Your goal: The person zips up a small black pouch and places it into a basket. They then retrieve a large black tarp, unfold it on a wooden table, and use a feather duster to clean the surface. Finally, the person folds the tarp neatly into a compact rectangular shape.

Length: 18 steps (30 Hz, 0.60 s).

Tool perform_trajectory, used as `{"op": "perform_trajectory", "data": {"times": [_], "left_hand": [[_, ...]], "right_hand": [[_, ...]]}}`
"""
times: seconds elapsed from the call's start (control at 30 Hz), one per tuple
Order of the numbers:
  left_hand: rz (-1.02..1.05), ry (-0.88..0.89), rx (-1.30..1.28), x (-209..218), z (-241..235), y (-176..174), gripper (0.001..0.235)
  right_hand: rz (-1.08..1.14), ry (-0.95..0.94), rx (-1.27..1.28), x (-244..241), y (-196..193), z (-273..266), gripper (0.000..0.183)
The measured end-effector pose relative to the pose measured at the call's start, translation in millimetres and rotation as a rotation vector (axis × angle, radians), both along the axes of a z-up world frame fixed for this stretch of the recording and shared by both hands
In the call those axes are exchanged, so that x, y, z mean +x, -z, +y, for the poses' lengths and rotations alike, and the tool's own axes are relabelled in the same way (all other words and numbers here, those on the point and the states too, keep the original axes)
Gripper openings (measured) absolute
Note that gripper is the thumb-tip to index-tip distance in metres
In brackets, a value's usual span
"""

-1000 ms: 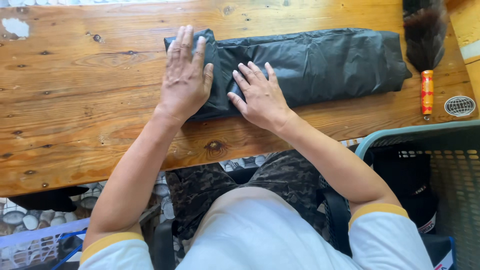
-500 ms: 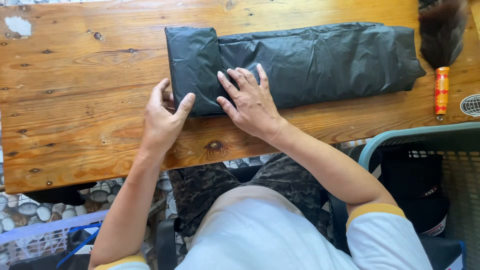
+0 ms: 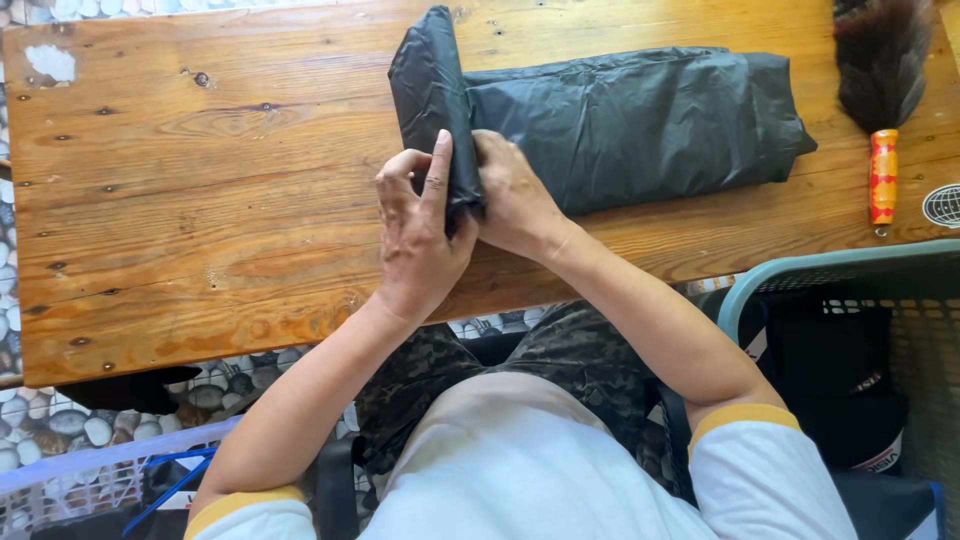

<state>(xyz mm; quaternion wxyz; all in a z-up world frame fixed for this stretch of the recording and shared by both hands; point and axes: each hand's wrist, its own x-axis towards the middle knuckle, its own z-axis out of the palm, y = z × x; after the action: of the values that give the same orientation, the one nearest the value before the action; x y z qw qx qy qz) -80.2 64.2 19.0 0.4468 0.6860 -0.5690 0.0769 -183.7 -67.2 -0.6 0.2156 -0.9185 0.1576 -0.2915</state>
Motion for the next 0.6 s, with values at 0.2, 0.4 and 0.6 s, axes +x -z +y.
{"op": "perform_trajectory", "data": {"times": [0.2,0.4,0.6], "left_hand": [[-0.305,0.078,0.201,-9.8,-6.9,-7.2,0.076],[-0.191,0.154,0.398,4.1,-1.8,2.9,0.091],[-0.318,0.172,0.407,14.7,-1.9,-25.6,0.076]], "right_hand": [[0.064,0.26,0.183,-31.0,-64.6,-12.1,0.043],[0.254,0.25,-0.082,-45.1,-52.7,-10.2,0.047],[0.328,0.195,-0.403,-39.5,-35.7,-6.8,0.051]]}}
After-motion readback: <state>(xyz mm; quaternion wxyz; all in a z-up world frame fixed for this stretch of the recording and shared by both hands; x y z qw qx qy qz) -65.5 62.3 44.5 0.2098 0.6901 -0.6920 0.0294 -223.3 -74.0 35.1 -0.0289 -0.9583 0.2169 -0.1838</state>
